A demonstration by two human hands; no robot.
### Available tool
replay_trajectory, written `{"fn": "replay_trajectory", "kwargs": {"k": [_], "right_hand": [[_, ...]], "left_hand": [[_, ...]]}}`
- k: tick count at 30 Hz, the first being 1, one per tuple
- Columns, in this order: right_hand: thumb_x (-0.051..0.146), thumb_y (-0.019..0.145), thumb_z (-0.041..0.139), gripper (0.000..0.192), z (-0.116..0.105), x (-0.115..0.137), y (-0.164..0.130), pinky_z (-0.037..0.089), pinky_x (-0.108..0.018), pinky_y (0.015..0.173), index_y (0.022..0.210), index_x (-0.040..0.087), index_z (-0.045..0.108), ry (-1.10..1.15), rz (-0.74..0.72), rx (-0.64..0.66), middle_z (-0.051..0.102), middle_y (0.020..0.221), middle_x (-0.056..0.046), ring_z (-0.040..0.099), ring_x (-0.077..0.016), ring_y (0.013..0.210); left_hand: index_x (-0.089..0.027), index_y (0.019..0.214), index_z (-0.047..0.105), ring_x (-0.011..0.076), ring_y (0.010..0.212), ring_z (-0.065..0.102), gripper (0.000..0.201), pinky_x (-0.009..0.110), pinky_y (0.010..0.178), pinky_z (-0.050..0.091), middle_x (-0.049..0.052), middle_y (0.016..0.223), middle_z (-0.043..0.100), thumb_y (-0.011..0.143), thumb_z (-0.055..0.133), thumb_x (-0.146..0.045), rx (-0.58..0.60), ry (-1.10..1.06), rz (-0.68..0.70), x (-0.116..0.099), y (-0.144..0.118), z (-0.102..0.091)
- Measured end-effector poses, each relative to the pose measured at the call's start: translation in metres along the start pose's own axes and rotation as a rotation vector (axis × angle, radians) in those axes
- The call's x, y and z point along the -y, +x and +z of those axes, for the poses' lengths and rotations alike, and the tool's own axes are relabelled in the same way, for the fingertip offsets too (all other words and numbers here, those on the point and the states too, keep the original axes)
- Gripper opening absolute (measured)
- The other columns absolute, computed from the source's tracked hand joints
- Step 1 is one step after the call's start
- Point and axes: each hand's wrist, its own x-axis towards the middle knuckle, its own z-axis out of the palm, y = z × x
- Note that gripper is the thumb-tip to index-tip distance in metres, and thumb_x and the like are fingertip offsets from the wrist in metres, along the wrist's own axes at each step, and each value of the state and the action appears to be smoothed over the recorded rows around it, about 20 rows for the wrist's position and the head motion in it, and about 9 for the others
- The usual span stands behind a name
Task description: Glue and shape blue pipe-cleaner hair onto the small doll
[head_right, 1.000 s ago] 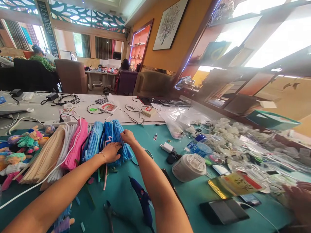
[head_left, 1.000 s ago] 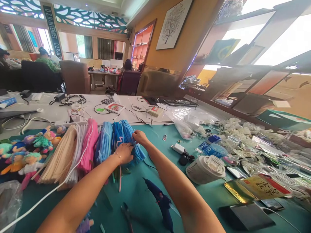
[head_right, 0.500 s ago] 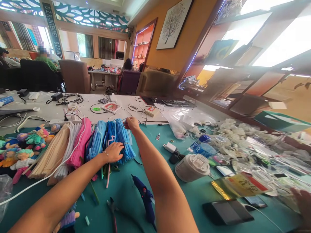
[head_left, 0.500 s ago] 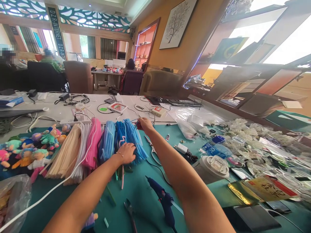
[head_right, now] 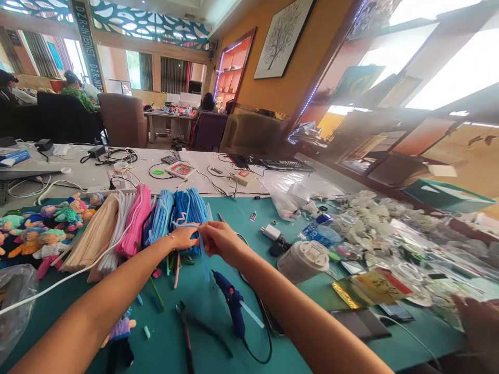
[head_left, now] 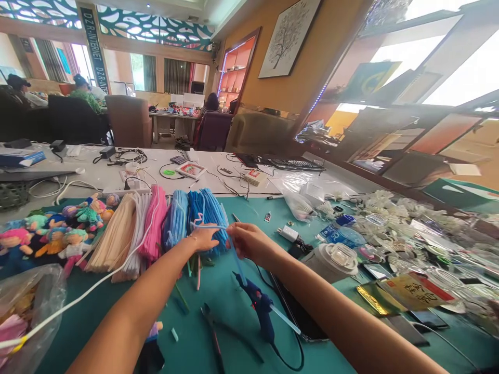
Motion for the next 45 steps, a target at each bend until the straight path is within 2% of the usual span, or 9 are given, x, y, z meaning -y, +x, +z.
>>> {"fn": "replay_trajectory", "kwargs": {"k": [6,14,17,22,31,34,37,41,45], "right_hand": [[0.062,0.072,0.073,0.046,0.012,-0.036,-0.086,0.034,-0.019,0.037,0.073,0.022,0.051,0.027,-0.154,0.044,0.067,0.06,0.002,0.048,-0.0077,0.039],[0.081,0.069,0.064,0.062,0.038,-0.132,-0.119,0.028,-0.022,0.037,0.069,0.025,0.038,0.111,-0.124,0.221,0.058,0.049,0.003,0.04,-0.0086,0.034],[0.078,0.069,0.066,0.06,0.046,-0.161,-0.13,0.028,-0.022,0.04,0.069,0.024,0.039,0.142,-0.053,0.303,0.054,0.048,0.004,0.039,-0.0085,0.037],[0.077,0.069,0.067,0.059,0.052,-0.188,-0.151,0.024,-0.021,0.041,0.072,0.024,0.043,0.144,0.077,0.429,0.047,0.045,0.007,0.033,-0.0076,0.038],[0.077,0.078,0.059,0.059,0.093,-0.191,-0.147,0.02,-0.022,0.041,0.063,0.021,0.048,0.362,-0.031,0.341,0.05,0.043,0.003,0.03,-0.0067,0.038],[0.059,0.073,0.079,0.045,0.122,-0.173,-0.141,0.035,-0.022,0.05,0.085,0.019,0.06,0.274,-0.144,0.317,0.06,0.066,0.002,0.043,-0.0091,0.052],[0.053,0.072,0.082,0.044,0.147,-0.157,-0.137,0.044,-0.025,0.06,0.096,0.021,0.064,0.216,-0.315,0.316,0.062,0.078,0.0,0.052,-0.0131,0.064],[0.048,0.08,0.077,0.03,0.164,-0.149,-0.13,0.046,-0.026,0.059,0.077,0.02,0.068,0.209,-0.448,0.21,0.063,0.073,-0.002,0.056,-0.015,0.064],[0.047,0.078,0.079,0.033,0.166,-0.15,-0.123,0.047,-0.028,0.058,0.063,0.02,0.065,0.285,-0.383,0.143,0.062,0.062,-0.002,0.057,-0.0163,0.06]], "left_hand": [[-0.019,0.12,0.064,0.0249,0.117,0.062,0.029,0.043,0.099,0.052,0.013,0.131,0.064,0.092,0.058,-0.023,-0.125,-0.447,-0.072,-0.025,-0.046,-0.019],[-0.015,0.119,0.067,0.0207,0.089,0.071,0.046,0.033,0.072,0.056,0.014,0.112,0.076,0.076,0.051,-0.013,-0.121,-1.02,-0.278,-0.052,-0.208,-0.026],[-0.016,0.105,0.074,0.0176,0.079,0.068,0.035,0.028,0.068,0.052,0.014,0.108,0.076,0.07,0.069,-0.016,-0.29,-1.482,-0.475,-0.056,-0.262,-0.019],[-0.014,0.081,0.078,0.0128,0.061,0.064,0.029,0.025,0.06,0.053,0.008,0.079,0.076,0.063,0.089,-0.033,-0.653,-1.625,-0.615,-0.061,-0.321,0.005],[-0.013,0.067,0.078,0.0101,0.047,0.063,0.042,0.018,0.046,0.054,0.004,0.06,0.074,0.03,0.099,-0.015,-0.987,-1.833,-0.975,-0.064,-0.345,0.024],[-0.013,0.065,0.078,0.0099,0.044,0.062,0.044,0.018,0.044,0.054,0.004,0.058,0.073,0.027,0.099,-0.016,-0.966,-1.881,-0.99,-0.069,-0.336,0.024],[-0.014,0.066,0.079,0.0102,0.046,0.063,0.045,0.018,0.047,0.055,0.004,0.059,0.074,0.028,0.1,-0.026,-0.918,-1.839,-0.952,-0.075,-0.327,0.028],[-0.017,0.069,0.08,0.0109,0.051,0.065,0.039,0.02,0.053,0.056,0.005,0.063,0.076,0.04,0.099,-0.035,-0.852,-1.742,-0.808,-0.078,-0.324,0.035],[-0.02,0.083,0.082,0.012,0.058,0.067,0.04,0.023,0.061,0.058,0.006,0.076,0.079,0.049,0.096,-0.035,-0.767,-1.636,-0.696,-0.07,-0.331,0.038]]}}
